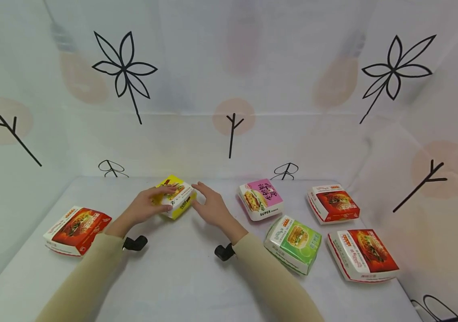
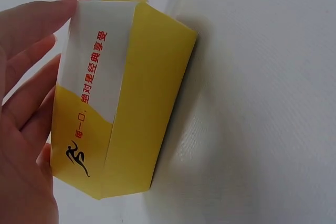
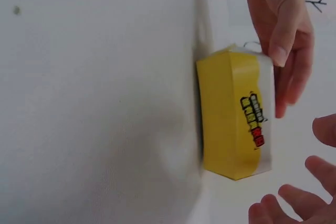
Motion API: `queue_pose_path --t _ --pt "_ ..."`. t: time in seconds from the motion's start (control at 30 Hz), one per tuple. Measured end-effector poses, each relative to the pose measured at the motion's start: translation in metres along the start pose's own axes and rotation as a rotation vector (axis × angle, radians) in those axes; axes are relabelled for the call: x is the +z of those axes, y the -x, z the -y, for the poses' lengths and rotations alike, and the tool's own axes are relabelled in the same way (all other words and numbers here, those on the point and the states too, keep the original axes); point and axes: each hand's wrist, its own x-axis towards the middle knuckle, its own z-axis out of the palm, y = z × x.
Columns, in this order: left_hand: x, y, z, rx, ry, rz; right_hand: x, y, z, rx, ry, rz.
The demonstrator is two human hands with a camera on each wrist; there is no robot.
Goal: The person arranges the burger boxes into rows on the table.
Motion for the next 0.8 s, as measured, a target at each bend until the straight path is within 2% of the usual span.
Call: queue_pose_path --t 0.3,0.53,0.67,0.8 --pt "0.005 -0.008 0.001 0.115 -0.048 0.0 0.013 -0.021 -0.007 0.077 -0.036 0.029" --pt "0.007 -0.009 0.001 0.195 -0.038 -0.079 0.014 -0.021 -0.006 0.082 -0.032 -0.01" --pt "0.008 -0.006 0.002 0.151 -0.05 -0.147 0.014 -0.019 -0.007 0.075 -0.006 -0.038" --pt "0.008 -0.003 0.003 0.07 -0.061 -0.188 0.015 -0.016 -0.008 0.084 0.011 -0.075"
